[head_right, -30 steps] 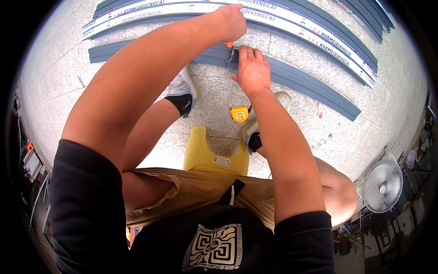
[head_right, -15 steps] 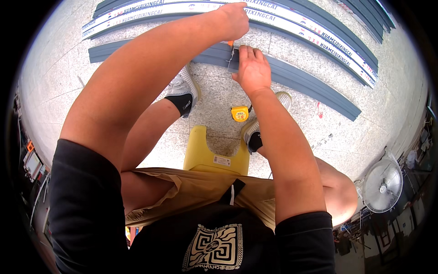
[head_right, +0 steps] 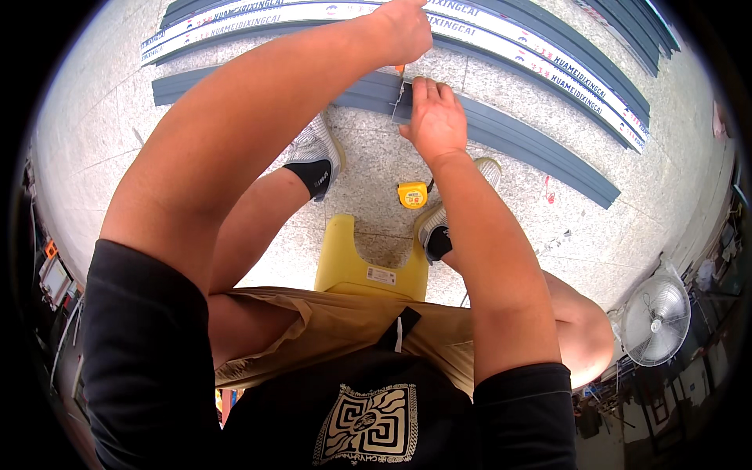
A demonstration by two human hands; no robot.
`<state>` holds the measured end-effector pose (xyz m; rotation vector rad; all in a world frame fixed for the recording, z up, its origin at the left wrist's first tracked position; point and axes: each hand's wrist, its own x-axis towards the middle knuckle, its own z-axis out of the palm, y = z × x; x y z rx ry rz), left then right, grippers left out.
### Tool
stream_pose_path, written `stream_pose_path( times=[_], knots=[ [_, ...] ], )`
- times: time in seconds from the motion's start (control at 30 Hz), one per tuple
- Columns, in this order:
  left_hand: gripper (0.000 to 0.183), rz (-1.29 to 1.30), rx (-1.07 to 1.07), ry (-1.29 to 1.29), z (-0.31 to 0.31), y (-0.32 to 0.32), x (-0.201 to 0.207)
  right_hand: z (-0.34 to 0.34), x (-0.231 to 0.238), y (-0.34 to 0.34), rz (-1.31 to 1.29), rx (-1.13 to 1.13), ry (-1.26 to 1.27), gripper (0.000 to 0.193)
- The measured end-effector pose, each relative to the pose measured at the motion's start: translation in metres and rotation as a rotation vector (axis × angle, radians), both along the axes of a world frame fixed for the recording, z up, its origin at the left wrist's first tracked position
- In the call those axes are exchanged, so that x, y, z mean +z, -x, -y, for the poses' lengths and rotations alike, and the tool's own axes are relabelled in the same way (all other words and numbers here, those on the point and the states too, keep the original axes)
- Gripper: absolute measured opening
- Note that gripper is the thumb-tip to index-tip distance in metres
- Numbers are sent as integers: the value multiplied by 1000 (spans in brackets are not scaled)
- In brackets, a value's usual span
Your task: The person measures metal strips on the floor using a tape measure and marks them with a pencil, then uses a utility knife to cut a small section.
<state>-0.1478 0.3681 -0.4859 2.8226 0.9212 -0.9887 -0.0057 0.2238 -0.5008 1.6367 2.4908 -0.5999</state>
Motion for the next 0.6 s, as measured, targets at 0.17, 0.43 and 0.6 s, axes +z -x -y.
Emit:
stream_pose_path(
  times=[0.17, 0.43, 0.6],
  knots=[
    [38, 10, -84, -179, -49, 12, 37, -8, -3, -4, 4, -3, -8, 96],
    [43, 8, 121, 44, 15, 82, 159, 31, 26, -5, -71, -8, 43, 101],
    [16, 118, 277, 220, 67, 144, 264, -1, 78, -32, -173, 15, 25, 92]
  ],
)
